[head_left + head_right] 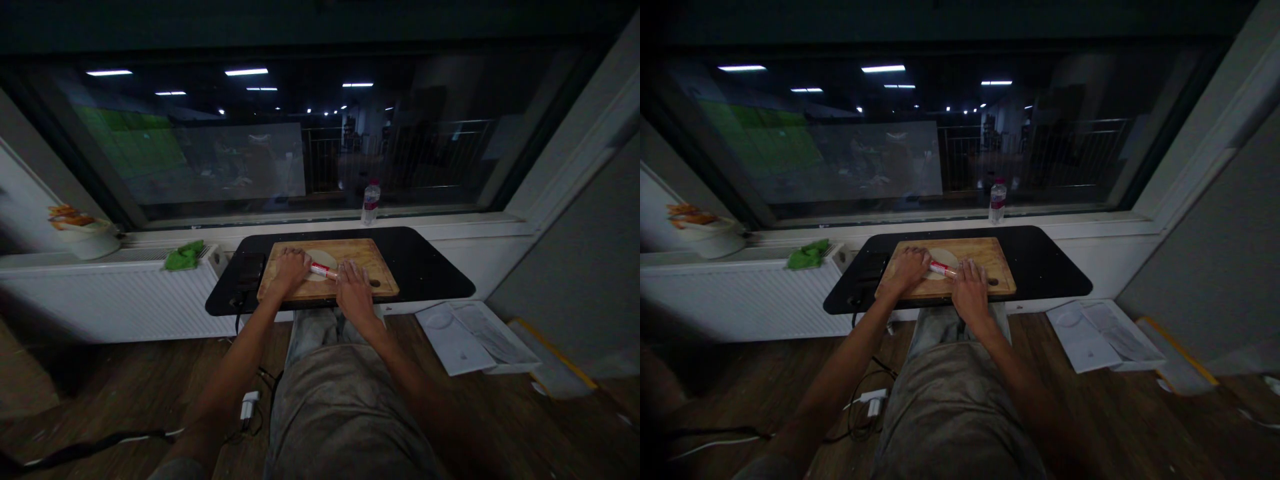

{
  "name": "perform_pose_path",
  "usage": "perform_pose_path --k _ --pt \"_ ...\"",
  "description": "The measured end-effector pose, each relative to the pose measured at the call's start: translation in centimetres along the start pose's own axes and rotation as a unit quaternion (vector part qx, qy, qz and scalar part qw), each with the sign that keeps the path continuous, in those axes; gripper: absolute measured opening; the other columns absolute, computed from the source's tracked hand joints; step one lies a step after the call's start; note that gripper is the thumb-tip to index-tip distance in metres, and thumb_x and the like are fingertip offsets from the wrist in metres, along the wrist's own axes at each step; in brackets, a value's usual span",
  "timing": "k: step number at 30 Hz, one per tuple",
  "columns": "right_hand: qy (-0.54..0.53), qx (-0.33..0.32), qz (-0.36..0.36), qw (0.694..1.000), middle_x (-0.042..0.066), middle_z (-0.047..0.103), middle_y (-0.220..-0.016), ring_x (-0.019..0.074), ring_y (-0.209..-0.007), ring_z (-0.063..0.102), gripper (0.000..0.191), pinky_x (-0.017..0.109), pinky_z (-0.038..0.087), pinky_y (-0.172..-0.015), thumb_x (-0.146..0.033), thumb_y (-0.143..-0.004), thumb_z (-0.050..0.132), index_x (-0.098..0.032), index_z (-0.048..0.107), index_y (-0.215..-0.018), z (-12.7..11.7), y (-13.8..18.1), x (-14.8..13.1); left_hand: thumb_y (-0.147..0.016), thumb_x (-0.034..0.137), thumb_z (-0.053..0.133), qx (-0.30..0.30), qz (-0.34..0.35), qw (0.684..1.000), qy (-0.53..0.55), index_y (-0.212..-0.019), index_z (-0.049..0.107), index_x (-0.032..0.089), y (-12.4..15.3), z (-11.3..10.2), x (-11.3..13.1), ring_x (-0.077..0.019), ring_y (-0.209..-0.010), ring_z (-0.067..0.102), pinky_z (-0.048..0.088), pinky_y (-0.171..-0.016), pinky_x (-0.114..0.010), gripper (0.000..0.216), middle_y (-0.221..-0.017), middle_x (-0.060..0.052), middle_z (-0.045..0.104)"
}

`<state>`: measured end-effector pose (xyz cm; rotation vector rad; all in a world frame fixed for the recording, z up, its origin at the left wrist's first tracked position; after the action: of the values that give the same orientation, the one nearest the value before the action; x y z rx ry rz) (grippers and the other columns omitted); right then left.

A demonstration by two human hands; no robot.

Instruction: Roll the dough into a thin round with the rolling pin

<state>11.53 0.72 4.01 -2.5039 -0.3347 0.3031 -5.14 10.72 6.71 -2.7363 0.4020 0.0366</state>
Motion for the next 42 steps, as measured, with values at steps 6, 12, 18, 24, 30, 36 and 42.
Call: perform_pose_path --k 6,12,18,24,30,36,42 --pt "-0.012 -0.001 -0.006 1.000 0.024 0.061 -0.168 0.0360 -0.164 0.047 0.056 0.060 0.029 -0.137 -0.016 -0.113 0.038 -0.005 0.060 -0.164 -0.3 0.6 -0.5 -0.116 0.027 0.043 0.006 0.013 1.000 0.009 -0.116 0.081 0.015 0.1 0.1 0.0 -0.0311 -0.120 0.074 0.047 -0.114 -0.045 0.040 -0.125 -0.018 0.082" --pt "-0.033 -0.035 -0.020 0.999 0.023 0.060 -0.169 0.0364 -0.165 0.046 0.057 0.061 0.027 -0.139 -0.017 -0.113 0.038 -0.004 0.059 -0.164 -0.5 0.2 0.1 -0.118 0.028 0.039 0.020 0.021 0.999 0.021 -0.120 0.078 0.017 1.1 0.1 -0.4 -0.0311 -0.125 0.072 0.047 -0.117 -0.045 0.041 -0.131 -0.017 0.082" --pt "-0.062 -0.073 -0.028 0.995 0.020 0.058 -0.172 0.0336 -0.169 0.042 0.057 0.061 0.026 -0.140 -0.019 -0.115 0.036 -0.008 0.057 -0.167 -0.4 -0.8 1.2 -0.122 0.035 0.028 0.017 0.025 0.997 0.065 -0.138 0.074 0.019 2.7 -0.1 -1.3 -0.0279 -0.143 0.067 0.044 -0.126 -0.043 0.051 -0.154 -0.013 0.074" --pt "-0.085 -0.072 -0.027 0.993 0.018 0.060 -0.170 0.0321 -0.169 0.042 0.055 0.064 0.027 -0.139 -0.022 -0.116 0.038 -0.014 0.061 -0.165 -0.4 -0.9 1.4 -0.121 0.034 0.029 0.027 0.035 0.997 0.070 -0.144 0.073 0.019 4.2 -0.4 -1.6 -0.0276 -0.151 0.062 0.042 -0.130 -0.045 0.052 -0.162 -0.013 0.069" --pt "-0.101 -0.076 -0.026 0.992 0.015 0.065 -0.166 0.0297 -0.165 0.049 0.053 0.061 0.026 -0.141 -0.020 -0.115 0.040 -0.016 0.067 -0.160 -1.1 -0.6 1.2 -0.120 0.032 0.034 0.035 0.038 0.996 0.076 -0.142 0.075 0.020 5.2 -0.9 -1.5 -0.0285 -0.147 0.066 0.046 -0.127 -0.046 0.048 -0.157 -0.013 0.073" --pt "-0.112 -0.052 -0.037 0.992 0.016 0.068 -0.162 0.0304 -0.161 0.054 0.053 0.063 0.028 -0.140 -0.018 -0.113 0.042 -0.015 0.070 -0.157 -1.8 0.1 0.7 -0.120 0.033 0.036 0.054 0.038 0.993 0.098 -0.138 0.076 0.021 6.2 -1.5 -1.4 -0.0270 -0.144 0.068 0.046 -0.128 -0.045 0.046 -0.153 -0.012 0.075" --pt "-0.110 -0.033 -0.034 0.993 0.014 0.067 -0.164 0.0306 -0.164 0.051 0.054 0.066 0.027 -0.140 -0.020 -0.113 0.041 -0.019 0.069 -0.159 -1.9 1.0 0.4 -0.119 0.033 0.040 0.051 0.016 0.993 0.102 -0.145 0.075 0.024 7.3 -1.8 -1.5 -0.0280 -0.146 0.067 0.045 -0.130 -0.047 0.044 -0.156 -0.011 0.074"
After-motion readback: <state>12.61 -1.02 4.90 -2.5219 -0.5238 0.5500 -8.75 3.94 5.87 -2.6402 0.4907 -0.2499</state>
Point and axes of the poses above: each hand's wrist, its own y-axis away from the middle knuckle, its own z-axis out of the palm, x = y × z, the point moved 9 cm from there along -y, towards the middle knuckle
